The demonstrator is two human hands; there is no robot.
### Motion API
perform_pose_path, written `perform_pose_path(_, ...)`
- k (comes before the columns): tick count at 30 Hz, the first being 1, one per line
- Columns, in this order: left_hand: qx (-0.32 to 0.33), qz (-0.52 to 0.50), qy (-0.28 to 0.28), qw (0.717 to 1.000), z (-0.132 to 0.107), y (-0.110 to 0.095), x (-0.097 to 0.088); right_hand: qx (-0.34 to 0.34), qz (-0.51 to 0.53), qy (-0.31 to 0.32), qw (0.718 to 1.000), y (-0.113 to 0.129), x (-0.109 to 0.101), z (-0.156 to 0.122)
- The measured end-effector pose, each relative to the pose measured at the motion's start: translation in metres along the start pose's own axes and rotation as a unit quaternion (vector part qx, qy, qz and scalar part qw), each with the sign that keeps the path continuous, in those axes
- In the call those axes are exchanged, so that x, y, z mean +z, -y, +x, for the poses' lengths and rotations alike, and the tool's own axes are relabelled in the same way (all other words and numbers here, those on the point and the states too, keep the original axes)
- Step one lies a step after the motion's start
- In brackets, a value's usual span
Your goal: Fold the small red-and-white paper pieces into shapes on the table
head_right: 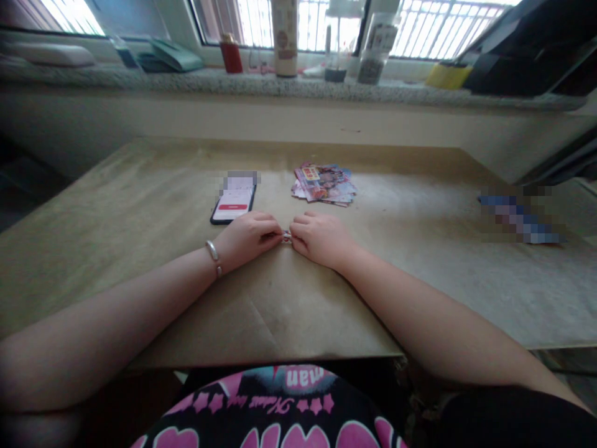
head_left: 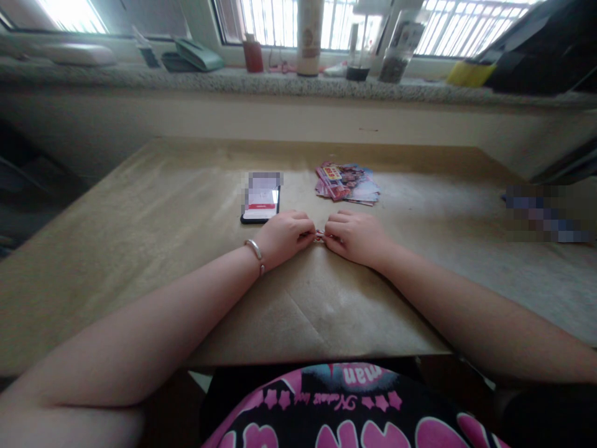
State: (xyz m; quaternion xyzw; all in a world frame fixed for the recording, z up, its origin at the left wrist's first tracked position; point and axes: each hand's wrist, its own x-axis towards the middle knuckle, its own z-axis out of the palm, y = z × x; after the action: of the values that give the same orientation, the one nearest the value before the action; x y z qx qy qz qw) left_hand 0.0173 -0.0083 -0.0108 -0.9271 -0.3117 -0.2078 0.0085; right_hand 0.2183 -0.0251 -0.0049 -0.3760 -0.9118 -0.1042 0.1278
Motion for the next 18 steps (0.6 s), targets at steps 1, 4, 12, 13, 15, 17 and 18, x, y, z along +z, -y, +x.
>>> perform_pose_path(1, 0.004, 0.013, 0.005, 1.000, 0.0005, 0.0001, 0.0000, -0.001, 0.004, 0.003, 1.000, 0.0001, 0.0002, 0.0004)
perform_pose_path(4, 0.004, 0.044, 0.018, 0.999, 0.0018, -0.0005, -0.0001, 0.009, 0.020, 0.005, 1.000, 0.0002, 0.0010, 0.0007)
perform_pose_path(12, 0.007, 0.056, 0.041, 0.998, -0.0018, 0.0005, -0.0056, 0.053, 0.085, -0.009, 0.995, -0.0022, 0.0035, -0.0012)
perform_pose_path(13, 0.008, 0.052, 0.042, 0.998, -0.0026, 0.0010, -0.0062, 0.050, 0.094, -0.014, 0.994, -0.0033, 0.0040, -0.0014)
perform_pose_path(15, 0.006, 0.040, 0.039, 0.998, -0.0041, 0.0021, -0.0065, 0.037, 0.122, -0.028, 0.991, -0.0057, 0.0053, -0.0020)
perform_pose_path(17, -0.005, 0.023, 0.029, 0.999, -0.0052, 0.0034, -0.0062, 0.029, 0.156, -0.041, 0.986, -0.0076, 0.0067, -0.0027)
perform_pose_path(18, -0.014, 0.013, 0.022, 1.000, -0.0055, 0.0040, -0.0060, 0.032, 0.171, -0.046, 0.984, -0.0082, 0.0073, -0.0032)
